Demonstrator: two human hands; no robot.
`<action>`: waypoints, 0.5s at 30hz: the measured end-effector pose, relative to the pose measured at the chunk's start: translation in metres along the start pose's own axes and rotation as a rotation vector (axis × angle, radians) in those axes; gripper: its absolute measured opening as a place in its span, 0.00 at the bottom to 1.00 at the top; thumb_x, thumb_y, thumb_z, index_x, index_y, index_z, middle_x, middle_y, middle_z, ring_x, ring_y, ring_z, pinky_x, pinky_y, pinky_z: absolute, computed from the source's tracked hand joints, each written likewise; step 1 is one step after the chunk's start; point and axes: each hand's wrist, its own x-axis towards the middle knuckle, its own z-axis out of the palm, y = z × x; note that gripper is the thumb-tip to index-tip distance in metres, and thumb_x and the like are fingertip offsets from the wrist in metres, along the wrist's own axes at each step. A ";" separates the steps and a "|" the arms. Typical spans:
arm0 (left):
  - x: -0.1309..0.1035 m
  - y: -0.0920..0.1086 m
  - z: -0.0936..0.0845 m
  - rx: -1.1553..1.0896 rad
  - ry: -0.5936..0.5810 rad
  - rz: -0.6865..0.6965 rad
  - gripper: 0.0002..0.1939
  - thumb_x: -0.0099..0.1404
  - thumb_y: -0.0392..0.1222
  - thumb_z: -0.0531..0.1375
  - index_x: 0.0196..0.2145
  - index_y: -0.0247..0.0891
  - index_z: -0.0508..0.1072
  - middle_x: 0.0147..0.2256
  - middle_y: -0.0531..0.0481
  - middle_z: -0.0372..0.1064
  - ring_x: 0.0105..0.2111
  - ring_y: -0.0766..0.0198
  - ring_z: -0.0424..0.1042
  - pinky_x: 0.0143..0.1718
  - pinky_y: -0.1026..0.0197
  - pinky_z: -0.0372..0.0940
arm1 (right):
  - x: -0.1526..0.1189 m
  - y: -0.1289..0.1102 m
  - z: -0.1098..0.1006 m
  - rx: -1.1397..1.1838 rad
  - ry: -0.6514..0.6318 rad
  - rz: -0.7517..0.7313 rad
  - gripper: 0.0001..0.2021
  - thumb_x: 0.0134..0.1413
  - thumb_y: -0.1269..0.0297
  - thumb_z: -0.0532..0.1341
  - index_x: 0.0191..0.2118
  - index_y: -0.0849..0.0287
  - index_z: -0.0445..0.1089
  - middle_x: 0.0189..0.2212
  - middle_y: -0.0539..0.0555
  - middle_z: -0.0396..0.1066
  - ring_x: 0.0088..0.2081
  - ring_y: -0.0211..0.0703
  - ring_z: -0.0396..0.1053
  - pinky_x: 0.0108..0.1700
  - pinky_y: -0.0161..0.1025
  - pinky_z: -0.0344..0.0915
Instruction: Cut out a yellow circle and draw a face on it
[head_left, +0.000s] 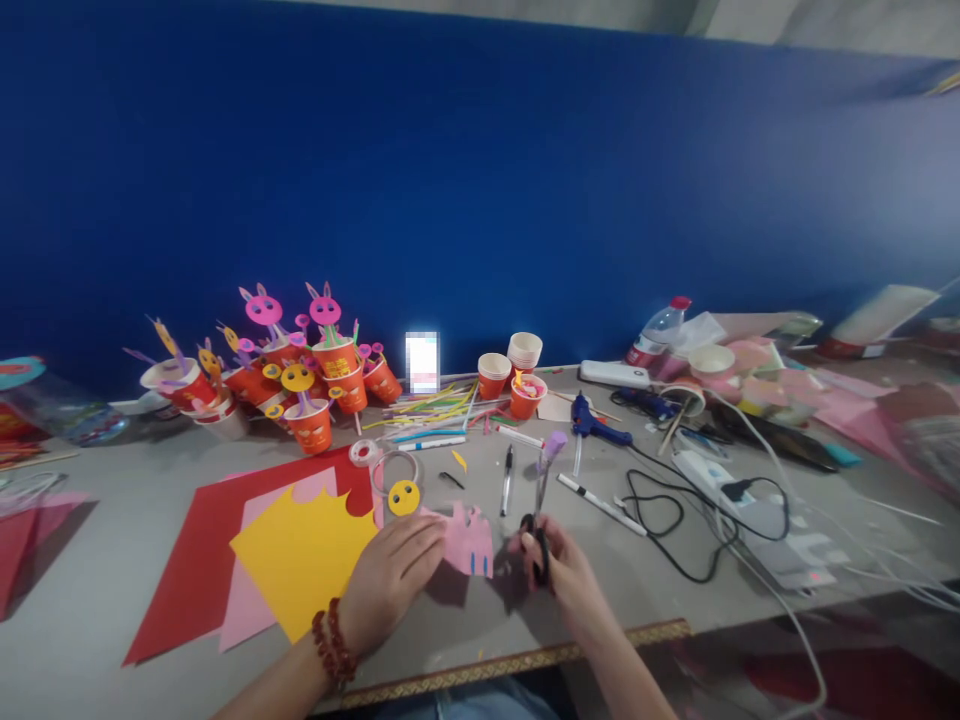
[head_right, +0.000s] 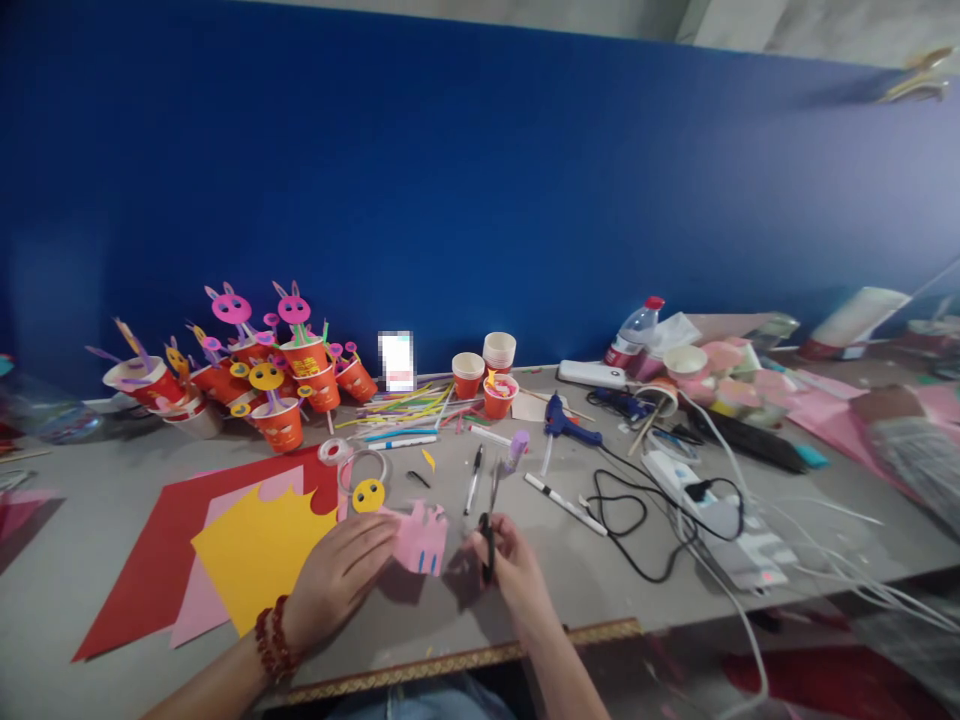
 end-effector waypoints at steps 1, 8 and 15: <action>0.000 0.000 -0.003 -0.008 0.004 0.031 0.15 0.71 0.33 0.51 0.51 0.37 0.72 0.48 0.42 0.75 0.52 0.57 0.71 0.54 0.51 0.68 | 0.003 -0.001 0.008 0.010 -0.012 0.008 0.23 0.39 0.48 0.73 0.32 0.58 0.65 0.22 0.46 0.67 0.18 0.31 0.58 0.18 0.28 0.58; -0.011 -0.007 -0.012 -0.052 -0.014 0.055 0.19 0.69 0.30 0.53 0.54 0.42 0.70 0.53 0.43 0.72 0.58 0.56 0.65 0.59 0.47 0.61 | 0.007 -0.007 0.037 0.134 -0.135 0.006 0.20 0.33 0.59 0.75 0.30 0.59 0.66 0.20 0.42 0.63 0.17 0.29 0.55 0.16 0.26 0.55; -0.011 0.020 0.008 -0.722 0.274 -0.801 0.24 0.74 0.47 0.48 0.64 0.41 0.57 0.61 0.37 0.60 0.59 0.52 0.64 0.54 0.48 0.67 | -0.001 -0.006 0.051 0.234 0.011 -0.122 0.18 0.38 0.61 0.74 0.32 0.58 0.65 0.22 0.43 0.64 0.19 0.30 0.57 0.18 0.27 0.58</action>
